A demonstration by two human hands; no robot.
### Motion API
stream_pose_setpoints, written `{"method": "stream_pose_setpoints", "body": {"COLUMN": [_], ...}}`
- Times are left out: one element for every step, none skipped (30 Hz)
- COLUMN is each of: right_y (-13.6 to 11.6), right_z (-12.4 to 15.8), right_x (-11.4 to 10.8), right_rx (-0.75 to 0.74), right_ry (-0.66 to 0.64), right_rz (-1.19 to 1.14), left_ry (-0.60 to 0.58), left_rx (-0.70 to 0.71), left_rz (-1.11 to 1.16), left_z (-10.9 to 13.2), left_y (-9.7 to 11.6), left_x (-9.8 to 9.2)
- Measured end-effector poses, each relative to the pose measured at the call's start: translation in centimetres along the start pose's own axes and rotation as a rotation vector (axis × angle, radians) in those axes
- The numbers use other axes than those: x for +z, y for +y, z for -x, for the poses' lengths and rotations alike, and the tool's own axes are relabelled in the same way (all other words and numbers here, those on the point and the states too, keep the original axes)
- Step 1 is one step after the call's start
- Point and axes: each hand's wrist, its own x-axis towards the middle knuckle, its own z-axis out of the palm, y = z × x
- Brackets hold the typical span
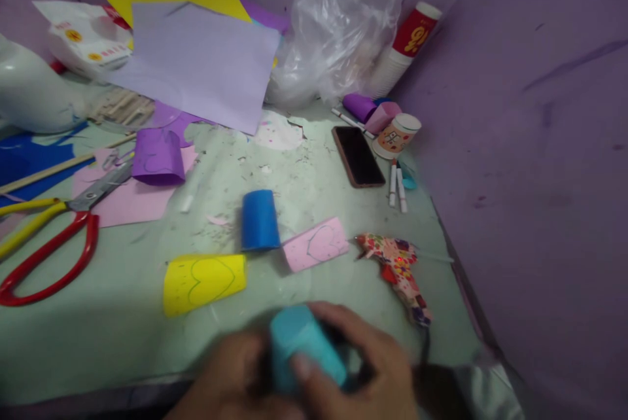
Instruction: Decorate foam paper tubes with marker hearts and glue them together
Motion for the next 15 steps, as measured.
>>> {"method": "stream_pose_setpoints", "body": {"right_y": [0.2,0.3,0.4,0.6,0.6,0.7,0.7,0.8,0.9,0.9,1.1,1.2,1.4,1.6,1.7], "right_z": [0.0,0.0,0.1,0.1,0.2,0.2,0.3,0.3,0.3,0.4,0.4,0.3,0.3,0.2,0.2], "right_x": [0.1,0.1,0.2,0.2,0.2,0.1,0.1,0.0,0.0,-0.1,-0.1,-0.2,-0.2,-0.3,-0.4], "right_rx": [0.030,0.054,0.064,0.058,0.041,0.020,0.005,-0.001,0.004,0.017,0.035,0.050,0.064,0.079,0.093], "right_ry": [0.025,0.044,0.049,0.036,0.008,-0.022,-0.046,-0.059,-0.067,-0.068,-0.066,-0.065,-0.061,-0.045,-0.021], "right_rz": [-0.010,-0.022,-0.036,-0.049,-0.060,-0.064,-0.062,-0.057,-0.051,-0.049,-0.055,-0.068,-0.085,-0.098,-0.102], "left_ry": [-0.022,-0.041,-0.056,-0.066,-0.068,-0.059,-0.047,-0.038,-0.032,-0.029,-0.031,-0.035,-0.040,-0.030,-0.002], "left_rx": [0.009,0.020,0.030,0.030,0.020,0.008,0.001,-0.002,-0.004,-0.002,0.000,-0.005,-0.019,-0.039,-0.061], "left_rz": [0.039,0.080,0.117,0.148,0.166,0.168,0.159,0.143,0.121,0.088,0.047,0.006,-0.038,-0.086,-0.138], "left_z": [0.0,-0.1,-0.1,0.0,0.0,0.1,0.2,0.2,0.2,0.1,0.1,0.0,0.0,0.2,0.4], "left_y": [0.0,0.0,0.1,0.2,0.3,0.5,0.6,0.7,0.7,0.7,0.5,0.3,0.2,0.0,0.0], "left_x": [0.0,0.0,0.1,0.2,0.3,0.5,0.5,0.6,0.6,0.6,0.5,0.3,0.1,-0.1,-0.3]}}
